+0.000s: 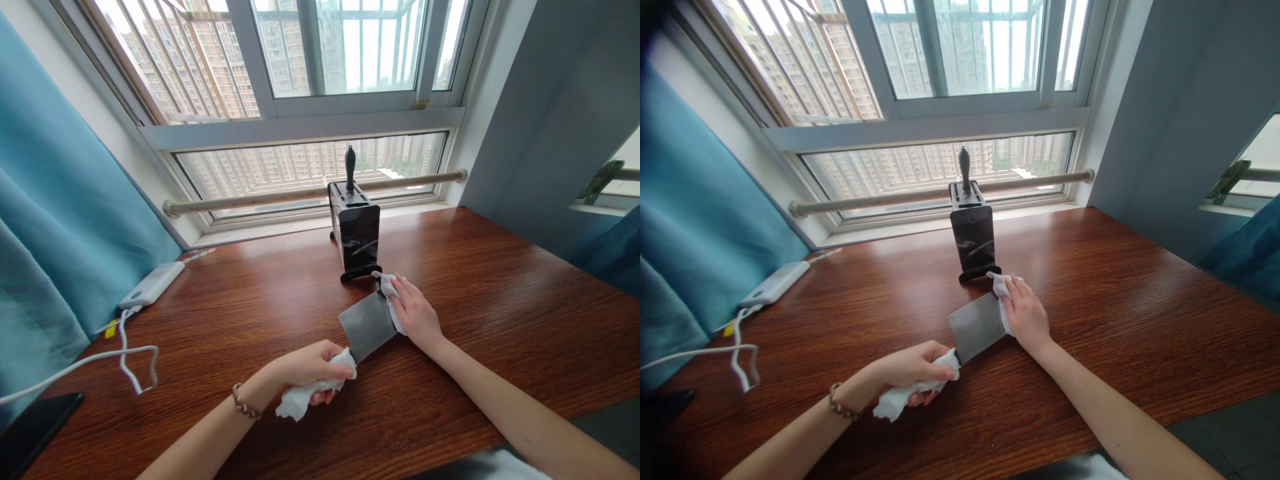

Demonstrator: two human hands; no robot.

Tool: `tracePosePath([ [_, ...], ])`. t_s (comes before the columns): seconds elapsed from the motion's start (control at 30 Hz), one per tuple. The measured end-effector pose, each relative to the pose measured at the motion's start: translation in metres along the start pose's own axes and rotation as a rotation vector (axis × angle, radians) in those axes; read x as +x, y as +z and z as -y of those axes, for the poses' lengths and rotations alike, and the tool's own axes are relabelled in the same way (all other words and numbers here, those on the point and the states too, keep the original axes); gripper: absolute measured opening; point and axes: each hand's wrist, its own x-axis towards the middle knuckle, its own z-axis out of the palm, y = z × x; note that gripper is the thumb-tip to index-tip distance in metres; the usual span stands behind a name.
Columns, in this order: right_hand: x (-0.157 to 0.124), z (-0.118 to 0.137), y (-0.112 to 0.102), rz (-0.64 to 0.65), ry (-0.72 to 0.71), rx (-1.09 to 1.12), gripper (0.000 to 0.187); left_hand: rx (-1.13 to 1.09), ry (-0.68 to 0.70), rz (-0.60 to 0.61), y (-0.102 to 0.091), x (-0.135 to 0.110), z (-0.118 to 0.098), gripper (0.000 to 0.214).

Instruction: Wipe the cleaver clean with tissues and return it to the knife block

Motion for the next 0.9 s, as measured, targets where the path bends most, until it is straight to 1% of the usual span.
tracePosePath([
  [0.13, 0.001, 0.004, -0.008, 0.007, 0.182, 0.029, 0.039, 0.01, 0.013, -0.014, 0.001, -0.002, 0.001, 0.023],
  [0.23, 0.003, 0.002, -0.01, 0.014, 0.265, 0.044, 0.037, 0.007, 0.004, -0.022, 0.001, -0.002, 0.002, 0.024],
  [0.37, 0.007, -0.008, -0.008, -0.046, 0.365, 0.082, 0.033, 0.0, 0.001, -0.018, 0.002, -0.003, 0.001, 0.024],
  [0.43, 0.008, -0.011, -0.007, -0.103, 0.384, 0.141, 0.035, -0.004, 0.006, -0.013, 0.003, -0.004, 0.0, 0.023],
  [0.53, 0.009, -0.01, -0.011, -0.219, 0.374, 0.238, 0.038, 0.009, 0.017, -0.021, 0.006, -0.006, 0.0, 0.023],
  [0.67, 0.009, -0.004, -0.021, -0.34, 0.368, 0.383, 0.036, 0.021, 0.022, -0.024, 0.008, -0.009, -0.002, 0.03],
  [0.73, 0.009, -0.002, -0.024, -0.397, 0.385, 0.447, 0.036, 0.005, 0.025, 0.008, 0.009, -0.012, -0.004, 0.036],
  [0.77, 0.008, -0.001, -0.025, -0.429, 0.394, 0.475, 0.037, -0.019, 0.033, 0.046, 0.009, -0.014, -0.006, 0.042],
  [0.83, 0.008, 0.0, -0.025, -0.495, 0.407, 0.526, 0.038, -0.129, 0.05, 0.176, 0.009, -0.016, -0.011, 0.062],
  [0.9, 0.008, 0.0, -0.025, -0.544, 0.414, 0.576, 0.039, -0.297, 0.06, 0.296, 0.008, -0.017, -0.014, 0.081],
])
